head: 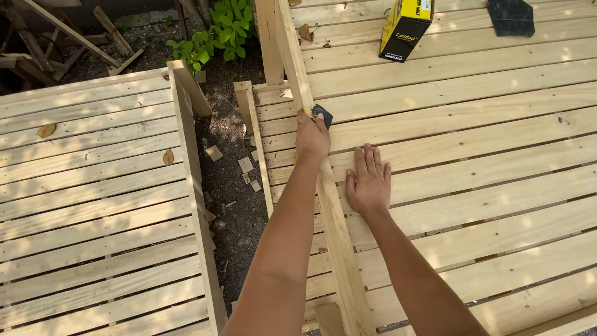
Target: The person sands the slatted surfaces and edges of unfinished wooden furniture pieces outdoors, rubbing a sanding block wrapped in sandpaper along the boards. They move between several furniture units, sanding different planks and corners one after another.
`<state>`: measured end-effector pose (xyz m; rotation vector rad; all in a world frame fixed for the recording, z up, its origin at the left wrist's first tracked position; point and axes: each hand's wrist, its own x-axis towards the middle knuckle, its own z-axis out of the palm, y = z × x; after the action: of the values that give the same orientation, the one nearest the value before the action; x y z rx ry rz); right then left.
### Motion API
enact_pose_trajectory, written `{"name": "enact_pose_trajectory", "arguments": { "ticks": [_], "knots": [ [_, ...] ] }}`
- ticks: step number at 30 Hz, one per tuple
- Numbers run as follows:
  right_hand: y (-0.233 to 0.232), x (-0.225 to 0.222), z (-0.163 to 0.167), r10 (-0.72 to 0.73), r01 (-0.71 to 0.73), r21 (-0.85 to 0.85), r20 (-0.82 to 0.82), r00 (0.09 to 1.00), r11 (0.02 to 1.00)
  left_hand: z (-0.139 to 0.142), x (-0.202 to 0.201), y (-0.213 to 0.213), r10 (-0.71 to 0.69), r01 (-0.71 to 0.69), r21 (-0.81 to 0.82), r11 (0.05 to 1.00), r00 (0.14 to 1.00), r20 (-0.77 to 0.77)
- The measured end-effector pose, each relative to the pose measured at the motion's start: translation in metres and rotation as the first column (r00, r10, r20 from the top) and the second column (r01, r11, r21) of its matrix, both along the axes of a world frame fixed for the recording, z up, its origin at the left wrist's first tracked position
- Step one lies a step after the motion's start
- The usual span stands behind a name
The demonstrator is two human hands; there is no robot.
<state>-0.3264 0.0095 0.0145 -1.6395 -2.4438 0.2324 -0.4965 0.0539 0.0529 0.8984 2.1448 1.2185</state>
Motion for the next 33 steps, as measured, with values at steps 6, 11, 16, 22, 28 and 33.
{"name": "enact_pose_trajectory", "arguments": {
  "ticks": [6, 11, 16, 22, 28, 33],
  "knots": [
    [-0.002, 0.005, -0.008, -0.022, 0.021, 0.018, 0.024, 0.999, 1.000, 0.004, -0.034, 0.026, -0.055, 0.053, 0.039, 0.998, 0.997, 0.051],
    [-0.008, 0.012, -0.009, -0.016, 0.014, 0.035, 0.030, 0.999, 0.999, -0.010, -0.006, 0.000, -0.092, 0.084, 0.055, 0.995, 0.985, 0.149],
    [-0.007, 0.013, -0.006, -0.034, 0.033, 0.020, 0.024, 0.999, 0.999, -0.020, 0.047, -0.085, -0.158, 0.160, -0.005, 0.987, 0.981, 0.114],
    [-0.006, 0.012, -0.008, -0.029, 0.029, 0.000, 0.031, 0.999, 1.000, -0.052, 0.076, -0.142, -0.260, 0.277, -0.105, 0.955, 0.954, 0.151],
    [-0.010, 0.013, -0.014, -0.029, 0.029, 0.002, 0.041, 0.999, 1.000, -0.055, 0.073, -0.131, -0.207, 0.237, -0.252, 0.938, 0.968, 0.140],
    [-0.019, 0.014, -0.005, -0.057, 0.057, -0.024, 0.027, 0.998, 0.998, -0.039, 0.047, -0.087, -0.152, 0.193, -0.317, 0.928, 0.977, 0.149]
  ]
}}
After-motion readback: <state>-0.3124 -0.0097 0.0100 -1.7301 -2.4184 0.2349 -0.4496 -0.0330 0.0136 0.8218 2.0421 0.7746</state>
